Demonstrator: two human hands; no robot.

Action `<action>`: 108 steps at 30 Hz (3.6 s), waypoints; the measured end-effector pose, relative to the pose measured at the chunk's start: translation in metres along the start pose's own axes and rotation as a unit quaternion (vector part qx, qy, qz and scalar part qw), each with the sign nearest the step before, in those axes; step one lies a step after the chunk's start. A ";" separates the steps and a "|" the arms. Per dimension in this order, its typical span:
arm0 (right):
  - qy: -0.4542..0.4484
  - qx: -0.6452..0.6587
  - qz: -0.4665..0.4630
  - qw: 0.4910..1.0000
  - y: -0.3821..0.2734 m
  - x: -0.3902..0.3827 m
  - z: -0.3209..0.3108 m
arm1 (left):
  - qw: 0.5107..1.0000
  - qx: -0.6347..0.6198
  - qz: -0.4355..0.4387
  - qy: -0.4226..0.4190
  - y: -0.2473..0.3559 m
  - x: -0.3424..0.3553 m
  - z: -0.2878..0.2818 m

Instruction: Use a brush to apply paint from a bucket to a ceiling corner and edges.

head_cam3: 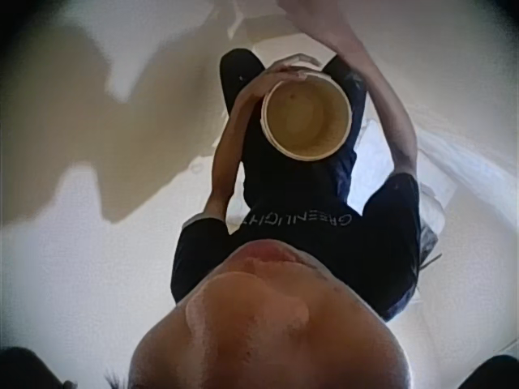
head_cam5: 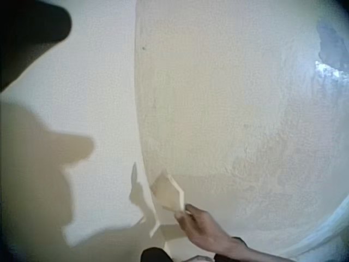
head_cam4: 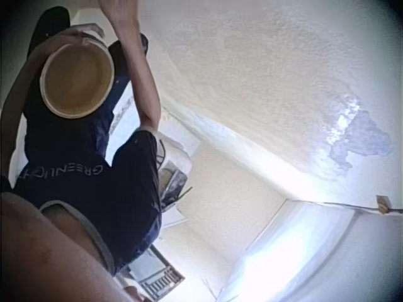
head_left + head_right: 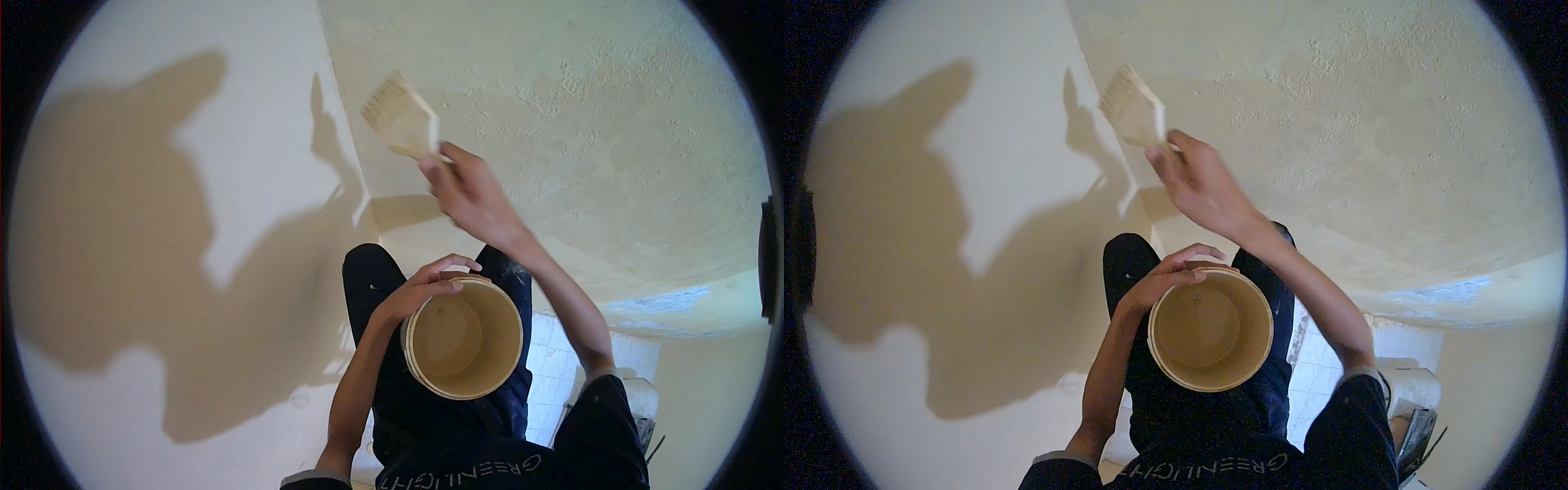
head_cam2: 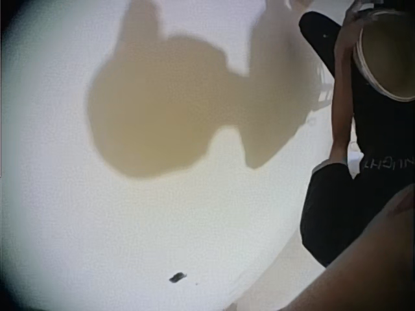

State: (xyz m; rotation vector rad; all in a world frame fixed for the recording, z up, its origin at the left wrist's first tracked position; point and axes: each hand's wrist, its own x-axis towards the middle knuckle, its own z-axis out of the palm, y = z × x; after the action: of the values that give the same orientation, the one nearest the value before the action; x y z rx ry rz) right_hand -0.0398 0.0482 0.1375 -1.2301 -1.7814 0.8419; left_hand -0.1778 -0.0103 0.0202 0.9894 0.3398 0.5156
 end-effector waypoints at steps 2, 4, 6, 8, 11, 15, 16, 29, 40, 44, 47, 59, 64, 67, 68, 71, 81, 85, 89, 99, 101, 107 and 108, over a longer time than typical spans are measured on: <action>0.067 0.054 -0.053 0.995 0.017 0.047 0.039 | 1.000 0.020 0.007 0.002 0.001 -0.001 0.003; 0.105 0.044 -0.102 0.988 0.028 0.082 0.062 | 1.000 -0.011 0.018 0.008 0.002 -0.002 0.004; 0.128 -0.007 -0.090 0.988 0.038 0.108 0.076 | 1.000 -0.003 0.021 0.018 0.003 -0.003 0.003; 0.129 -0.021 -0.096 0.987 0.047 0.126 0.087 | 0.999 0.001 0.024 0.032 0.001 -0.006 0.000; 0.141 -0.059 -0.109 0.982 0.059 0.147 0.097 | 0.999 0.019 0.025 0.032 -0.001 -0.007 -0.005; 0.161 -0.068 -0.068 0.982 0.069 0.155 0.108 | 0.999 0.007 0.042 0.023 -0.002 -0.011 -0.009; 0.157 -0.062 -0.091 0.982 0.070 0.156 0.108 | 0.999 0.022 0.045 0.023 -0.001 -0.010 -0.010; 0.140 -0.128 -0.128 0.974 0.069 0.160 0.104 | 0.998 -0.002 0.059 0.025 -0.003 -0.007 -0.009; 0.149 -0.153 -0.125 0.969 0.085 0.166 0.103 | 0.998 0.006 0.047 0.041 0.001 -0.008 -0.007; 0.114 -0.143 -0.125 0.975 0.077 0.153 0.098 | 0.997 0.027 0.045 0.055 0.003 -0.009 -0.007; 0.131 -0.143 -0.135 0.972 0.081 0.168 0.091 | 0.997 0.037 0.051 0.035 0.001 -0.008 -0.007; 0.031 -0.204 -0.010 0.978 0.125 0.136 0.122 | 0.998 0.046 0.039 0.006 0.002 -0.007 -0.010; 0.132 -0.126 -0.148 0.972 0.062 0.180 0.091 | 0.998 0.032 0.054 0.008 -0.004 -0.006 -0.009; 0.188 -0.156 -0.180 0.953 0.085 0.197 0.115 | 0.999 0.020 0.045 -0.011 -0.006 -0.006 -0.011; 0.184 -0.173 -0.171 0.952 0.105 0.186 0.131 | 0.999 0.023 0.037 -0.005 -0.006 -0.004 -0.010; 0.072 -0.224 -0.029 0.972 0.161 0.167 0.153 | 0.993 0.041 0.111 0.010 -0.006 0.001 -0.009; 0.096 -0.163 -0.113 0.975 0.088 0.148 0.106 | 0.998 0.039 0.051 -0.006 -0.001 0.000 -0.006; 0.149 -0.231 -0.165 0.947 0.086 0.197 0.104 | 0.998 0.050 0.043 -0.009 -0.002 0.000 -0.007; 0.057 -0.547 -0.190 0.814 0.172 0.176 0.138 | 0.997 0.055 0.057 -0.017 -0.001 -0.002 -0.007; -0.181 -0.189 0.101 0.960 0.171 0.058 0.079 | 0.997 0.038 0.065 0.021 0.005 -0.022 0.001; -0.154 0.004 -0.019 0.988 0.131 0.021 0.027 | 0.998 0.008 0.055 0.040 0.005 -0.023 0.002; -0.127 -0.052 0.093 0.986 -0.030 -0.072 -0.107 | 0.996 0.034 0.055 0.054 -0.002 -0.007 -0.002; -0.161 -0.118 0.124 0.972 -0.053 -0.085 -0.121 | 0.994 0.070 0.061 0.055 -0.002 -0.008 -0.004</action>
State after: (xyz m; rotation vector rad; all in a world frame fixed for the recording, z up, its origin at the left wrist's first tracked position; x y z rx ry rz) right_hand 0.0626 -0.0386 0.2181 -1.5654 -2.0602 1.0431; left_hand -0.1855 -0.0127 0.0170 1.1241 0.4198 0.6663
